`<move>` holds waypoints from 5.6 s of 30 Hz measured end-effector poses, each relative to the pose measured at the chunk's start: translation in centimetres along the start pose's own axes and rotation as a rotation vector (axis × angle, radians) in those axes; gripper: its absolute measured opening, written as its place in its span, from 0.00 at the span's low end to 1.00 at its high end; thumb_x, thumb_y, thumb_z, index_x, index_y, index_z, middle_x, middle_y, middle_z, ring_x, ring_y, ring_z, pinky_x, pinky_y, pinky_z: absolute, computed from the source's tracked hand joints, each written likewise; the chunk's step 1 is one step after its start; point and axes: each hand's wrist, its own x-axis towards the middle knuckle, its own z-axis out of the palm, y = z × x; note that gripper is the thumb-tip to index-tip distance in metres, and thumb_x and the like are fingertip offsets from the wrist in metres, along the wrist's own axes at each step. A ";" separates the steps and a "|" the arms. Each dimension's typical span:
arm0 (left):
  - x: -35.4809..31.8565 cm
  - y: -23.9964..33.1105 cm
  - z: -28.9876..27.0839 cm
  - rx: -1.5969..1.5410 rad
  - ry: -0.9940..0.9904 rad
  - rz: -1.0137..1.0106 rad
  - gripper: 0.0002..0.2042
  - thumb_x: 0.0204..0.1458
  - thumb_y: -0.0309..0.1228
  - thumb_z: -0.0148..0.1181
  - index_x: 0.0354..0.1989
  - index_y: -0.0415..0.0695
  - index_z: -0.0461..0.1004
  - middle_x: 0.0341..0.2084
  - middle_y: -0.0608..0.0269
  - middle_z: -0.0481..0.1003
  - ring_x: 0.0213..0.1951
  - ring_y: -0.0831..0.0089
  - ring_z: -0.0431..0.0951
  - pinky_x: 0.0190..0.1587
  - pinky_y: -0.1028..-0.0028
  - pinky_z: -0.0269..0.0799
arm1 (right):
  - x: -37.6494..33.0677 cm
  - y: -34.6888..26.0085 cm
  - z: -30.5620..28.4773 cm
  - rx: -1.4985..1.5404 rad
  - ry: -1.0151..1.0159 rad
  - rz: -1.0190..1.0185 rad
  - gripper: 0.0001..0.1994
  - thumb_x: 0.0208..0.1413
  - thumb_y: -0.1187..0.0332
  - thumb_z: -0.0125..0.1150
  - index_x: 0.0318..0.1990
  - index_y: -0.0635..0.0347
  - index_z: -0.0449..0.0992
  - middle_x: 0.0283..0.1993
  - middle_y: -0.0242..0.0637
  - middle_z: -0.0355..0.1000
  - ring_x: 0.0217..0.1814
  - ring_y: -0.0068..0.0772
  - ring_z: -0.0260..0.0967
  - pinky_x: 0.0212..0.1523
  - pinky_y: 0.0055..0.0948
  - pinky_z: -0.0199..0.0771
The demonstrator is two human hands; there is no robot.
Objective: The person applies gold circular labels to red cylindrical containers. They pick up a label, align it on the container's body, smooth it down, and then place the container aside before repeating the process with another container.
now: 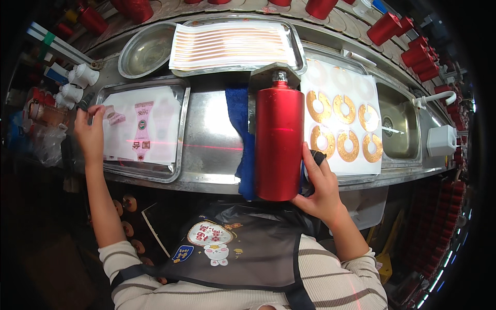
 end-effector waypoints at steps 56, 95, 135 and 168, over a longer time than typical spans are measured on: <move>-15.2 22.6 10.1 -0.487 -0.598 0.468 0.46 0.52 0.45 0.67 0.75 0.46 0.46 0.70 0.52 0.64 0.72 0.49 0.53 0.67 0.52 0.48 | 5.0 -1.9 -0.6 0.153 -0.043 -0.026 0.40 0.47 0.58 0.75 0.71 0.46 0.67 0.63 0.54 0.63 0.60 0.56 0.68 0.55 0.42 0.75; -14.0 22.8 10.2 -0.514 -0.734 0.402 0.47 0.47 0.44 0.71 0.75 0.48 0.51 0.73 0.55 0.58 0.71 0.42 0.52 0.67 0.48 0.50 | 5.6 -3.0 -0.3 0.144 -0.038 0.067 0.42 0.47 0.57 0.73 0.73 0.39 0.63 0.60 0.59 0.62 0.52 0.59 0.72 0.46 0.44 0.79; -13.3 22.6 10.9 -0.816 -0.811 0.274 0.41 0.57 0.36 0.67 0.75 0.42 0.51 0.72 0.56 0.59 0.74 0.53 0.48 0.74 0.59 0.51 | 3.9 -0.9 -2.4 0.226 -0.160 0.106 0.36 0.51 0.56 0.70 0.71 0.39 0.68 0.35 0.36 0.61 0.35 0.32 0.52 0.38 0.26 0.61; -15.8 23.3 11.4 -0.968 -0.970 0.037 0.61 0.49 0.37 0.75 0.75 0.34 0.24 0.76 0.36 0.33 0.77 0.51 0.38 0.76 0.57 0.37 | 4.6 8.4 -2.1 1.455 0.496 0.711 0.19 0.66 0.59 0.56 0.57 0.63 0.73 0.37 0.34 0.71 0.30 0.23 0.70 0.32 0.25 0.71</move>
